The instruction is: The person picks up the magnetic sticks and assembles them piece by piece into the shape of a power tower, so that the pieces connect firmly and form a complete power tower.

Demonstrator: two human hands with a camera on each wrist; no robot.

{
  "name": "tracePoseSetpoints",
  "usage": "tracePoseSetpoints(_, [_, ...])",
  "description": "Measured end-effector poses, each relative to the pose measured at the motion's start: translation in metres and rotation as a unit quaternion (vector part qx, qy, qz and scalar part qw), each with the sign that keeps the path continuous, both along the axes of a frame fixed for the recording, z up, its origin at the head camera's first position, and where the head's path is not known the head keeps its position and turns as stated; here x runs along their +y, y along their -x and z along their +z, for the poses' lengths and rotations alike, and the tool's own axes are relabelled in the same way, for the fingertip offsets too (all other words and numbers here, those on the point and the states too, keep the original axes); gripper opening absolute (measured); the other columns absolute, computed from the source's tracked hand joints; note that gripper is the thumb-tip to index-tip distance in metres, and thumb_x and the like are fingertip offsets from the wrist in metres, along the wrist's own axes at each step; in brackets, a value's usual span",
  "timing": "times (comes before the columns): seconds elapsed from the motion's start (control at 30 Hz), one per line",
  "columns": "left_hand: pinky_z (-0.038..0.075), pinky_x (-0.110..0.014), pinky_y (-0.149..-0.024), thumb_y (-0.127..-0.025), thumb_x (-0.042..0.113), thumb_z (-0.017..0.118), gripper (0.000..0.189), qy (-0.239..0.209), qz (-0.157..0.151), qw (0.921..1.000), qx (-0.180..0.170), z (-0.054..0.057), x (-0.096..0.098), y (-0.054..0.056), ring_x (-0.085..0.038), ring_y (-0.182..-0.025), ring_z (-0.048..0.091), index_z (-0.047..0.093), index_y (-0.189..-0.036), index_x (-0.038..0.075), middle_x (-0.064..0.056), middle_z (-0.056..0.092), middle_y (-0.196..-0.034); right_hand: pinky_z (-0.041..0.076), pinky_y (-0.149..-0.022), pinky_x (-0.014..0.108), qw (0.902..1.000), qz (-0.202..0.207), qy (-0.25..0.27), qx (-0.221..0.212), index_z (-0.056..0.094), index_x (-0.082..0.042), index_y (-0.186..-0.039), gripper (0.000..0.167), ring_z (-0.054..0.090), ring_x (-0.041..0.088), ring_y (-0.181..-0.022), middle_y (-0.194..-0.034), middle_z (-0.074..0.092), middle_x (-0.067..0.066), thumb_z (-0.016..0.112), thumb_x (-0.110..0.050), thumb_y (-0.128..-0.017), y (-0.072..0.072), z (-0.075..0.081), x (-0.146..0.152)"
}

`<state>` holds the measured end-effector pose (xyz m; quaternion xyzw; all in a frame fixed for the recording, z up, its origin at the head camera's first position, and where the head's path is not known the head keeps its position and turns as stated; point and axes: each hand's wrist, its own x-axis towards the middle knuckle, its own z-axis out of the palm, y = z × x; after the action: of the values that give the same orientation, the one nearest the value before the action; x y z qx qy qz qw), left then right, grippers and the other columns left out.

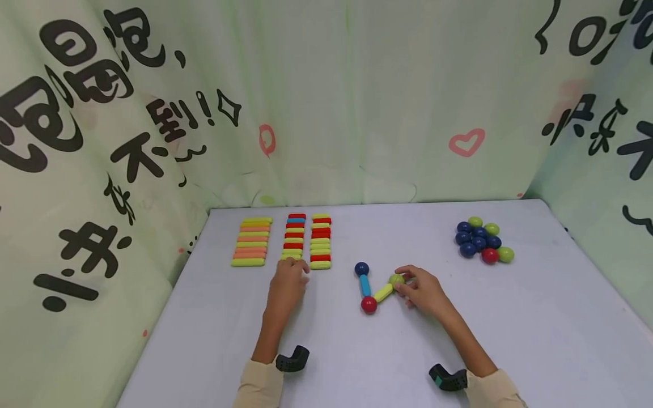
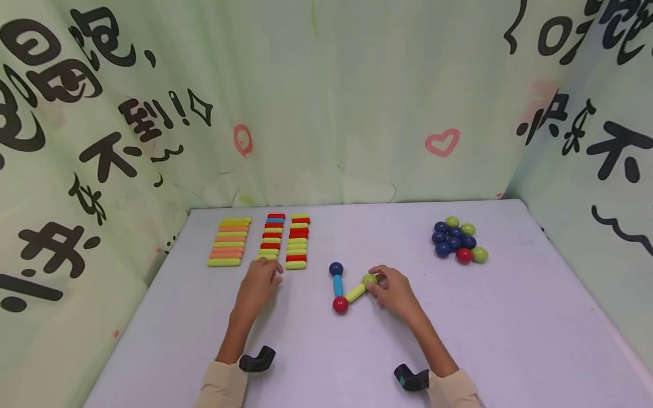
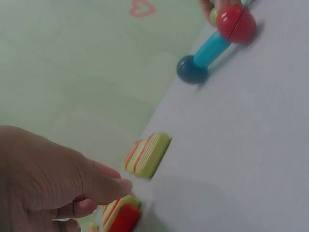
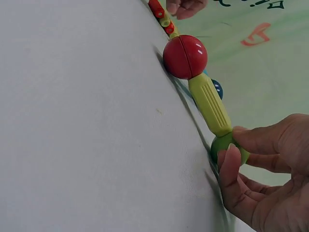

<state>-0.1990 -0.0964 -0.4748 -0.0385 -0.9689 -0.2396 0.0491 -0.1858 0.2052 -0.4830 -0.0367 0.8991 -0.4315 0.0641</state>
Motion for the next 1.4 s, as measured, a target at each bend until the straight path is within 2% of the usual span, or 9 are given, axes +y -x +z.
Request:
tracePoseSetpoints(0.1, [0.058,-0.033,-0.077,-0.081,0.011,0.08,0.02,0.041,0.036,0.9984,0.016,0.0,-0.016,0.002,-0.025,-0.099,0.054,0.073,-0.099,0.009,-0.012,0.061,-0.102,0.053,-0.056,0.024,0.9999,-0.011,0.003,-0.002,0.058,0.0,-0.125,0.036,0.06,0.014,-0.064,-0.118,0.059,0.024,0.066,-0.012,-0.092,0.002,-0.002,-0.001])
tracePoseSetpoints(0.17, [0.058,-0.035,-0.079,-0.079,0.011,0.081,0.024,0.053,0.045,0.9976,0.003,-0.001,-0.023,0.003,-0.026,-0.1,0.054,0.074,-0.101,0.008,-0.013,0.061,-0.104,0.052,-0.056,0.023,0.9999,-0.012,0.001,0.001,0.059,-0.001,-0.124,0.036,0.059,0.013,-0.062,-0.118,0.059,0.024,0.067,-0.014,-0.092,0.004,-0.005,-0.001])
tracePoseSetpoints(0.4, [0.058,-0.034,-0.076,-0.075,0.015,0.084,0.032,0.062,0.016,0.996,-0.063,-0.002,-0.031,0.002,-0.021,-0.089,0.059,0.073,-0.103,0.006,-0.01,0.065,-0.096,0.048,-0.053,0.022,0.9996,0.017,-0.005,0.021,0.063,-0.003,-0.121,0.033,0.055,0.013,-0.062,-0.114,0.062,0.019,0.069,-0.013,-0.09,0.008,-0.009,-0.002])
tracePoseSetpoints(0.47, [0.057,-0.032,-0.073,-0.077,0.017,0.083,0.032,0.029,0.004,0.9963,-0.081,0.0,-0.031,0.001,-0.019,-0.085,0.058,0.072,-0.104,0.006,-0.008,0.065,-0.093,0.047,-0.056,0.022,0.9983,0.045,-0.008,0.037,0.064,-0.005,-0.12,0.032,0.054,0.012,-0.067,-0.114,0.063,0.017,0.069,-0.012,-0.09,0.009,-0.01,-0.003])
tracePoseSetpoints(0.57, [0.054,-0.028,-0.069,-0.082,0.018,0.079,0.029,-0.064,-0.03,0.9925,-0.1,0.002,-0.026,0.003,-0.017,-0.081,0.056,0.069,-0.106,0.006,-0.005,0.065,-0.091,0.045,-0.062,0.022,0.9935,0.096,-0.013,0.06,0.066,-0.007,-0.119,0.03,0.053,0.012,-0.074,-0.115,0.065,0.015,0.07,-0.012,-0.089,0.009,-0.01,-0.007])
tracePoseSetpoints(0.73, [0.055,-0.025,-0.068,-0.089,0.024,0.072,0.027,-0.224,-0.072,0.9661,-0.106,0.0,-0.001,0.007,-0.016,-0.084,0.059,0.064,-0.11,0.009,-0.005,0.065,-0.096,0.048,-0.072,0.022,0.9813,0.179,-0.002,0.071,0.067,-0.009,-0.118,0.029,0.056,0.013,-0.083,-0.118,0.066,0.013,0.069,-0.014,-0.09,0.01,-0.01,-0.015])
tracePoseSetpoints(0.87, [0.055,-0.024,-0.072,-0.09,0.03,0.071,0.031,-0.272,-0.071,0.9543,-0.101,-0.007,0.023,0.006,-0.016,-0.089,0.06,0.064,-0.113,0.011,-0.004,0.066,-0.101,0.051,-0.077,0.022,0.9724,0.227,0.008,0.055,0.066,-0.01,-0.12,0.03,0.059,0.013,-0.088,-0.119,0.067,0.01,0.068,-0.018,-0.092,0.01,-0.01,-0.023])
tracePoseSetpoints(1.1, [0.052,-0.021,-0.07,-0.092,0.028,0.069,0.029,-0.215,-0.126,0.9613,-0.117,-0.018,0.041,0.0,-0.014,-0.087,0.057,0.066,-0.116,0.011,-0.001,0.066,-0.093,0.05,-0.075,0.022,0.9694,0.242,0.004,0.041,0.065,-0.011,-0.12,0.028,0.06,0.012,-0.086,-0.118,0.067,0.008,0.066,-0.018,-0.093,0.011,-0.009,-0.028])
tracePoseSetpoints(1.4, [0.05,-0.019,-0.071,-0.092,0.024,0.068,0.036,-0.141,-0.183,0.9638,-0.133,-0.018,0.042,-0.004,-0.011,-0.088,0.055,0.066,-0.126,0.012,0.0,0.064,-0.097,0.051,-0.065,0.023,0.9728,0.23,0.03,-0.002,0.063,-0.011,-0.122,0.03,0.062,0.012,-0.074,-0.123,0.062,0.016,0.067,-0.015,-0.092,0.012,-0.007,-0.021])
